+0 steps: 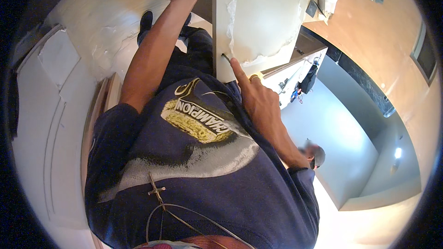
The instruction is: The person cleans and scrapes residue from wood panels using a utility knife and a hand scraper while working at a bench.
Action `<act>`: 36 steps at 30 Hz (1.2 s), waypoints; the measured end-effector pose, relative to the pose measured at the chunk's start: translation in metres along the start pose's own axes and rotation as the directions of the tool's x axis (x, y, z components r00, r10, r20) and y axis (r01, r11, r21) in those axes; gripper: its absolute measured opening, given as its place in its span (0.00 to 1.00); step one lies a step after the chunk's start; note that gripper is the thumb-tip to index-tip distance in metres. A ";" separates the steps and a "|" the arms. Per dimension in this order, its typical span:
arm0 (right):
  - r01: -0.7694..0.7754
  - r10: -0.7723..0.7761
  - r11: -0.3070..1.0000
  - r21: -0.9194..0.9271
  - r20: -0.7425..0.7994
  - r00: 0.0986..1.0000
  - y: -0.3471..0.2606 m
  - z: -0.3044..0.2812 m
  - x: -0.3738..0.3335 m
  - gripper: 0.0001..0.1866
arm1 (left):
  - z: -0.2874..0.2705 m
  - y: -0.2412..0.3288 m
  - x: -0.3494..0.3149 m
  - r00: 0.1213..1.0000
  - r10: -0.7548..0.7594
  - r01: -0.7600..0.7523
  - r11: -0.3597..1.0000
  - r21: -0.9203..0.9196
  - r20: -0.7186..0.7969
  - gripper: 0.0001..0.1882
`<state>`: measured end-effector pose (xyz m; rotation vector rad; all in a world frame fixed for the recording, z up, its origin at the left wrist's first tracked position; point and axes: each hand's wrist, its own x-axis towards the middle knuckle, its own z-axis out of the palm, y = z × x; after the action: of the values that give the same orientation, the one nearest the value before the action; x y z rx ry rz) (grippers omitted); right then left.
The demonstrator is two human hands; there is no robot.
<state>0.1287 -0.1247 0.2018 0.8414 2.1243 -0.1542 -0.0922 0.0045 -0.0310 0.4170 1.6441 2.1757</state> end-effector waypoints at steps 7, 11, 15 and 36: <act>-0.034 0.023 0.966 0.255 0.046 0.999 0.004 -0.004 0.000 0.37 | -0.002 -0.002 -0.001 1.000 0.014 -0.014 1.000 -0.017 0.018 0.37; 0.021 -0.022 0.992 0.122 0.009 1.000 0.005 0.001 -0.004 0.37 | -0.003 0.000 -0.003 0.999 0.019 -0.018 0.999 -0.030 0.027 0.37; 0.065 -0.067 0.997 0.043 0.031 0.997 0.002 -0.017 -0.001 0.37 | -0.008 0.000 -0.001 1.000 0.014 -0.010 0.988 -0.155 0.026 0.36; 0.011 0.008 0.966 0.258 -0.072 0.997 0.012 0.026 -0.009 0.36 | -0.015 -0.001 0.003 0.991 0.005 0.013 0.992 -0.129 0.134 0.35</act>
<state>0.1567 -0.1301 0.1931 1.0093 2.2032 -0.4144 -0.1018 -0.0061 -0.0359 0.5094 1.4225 2.1858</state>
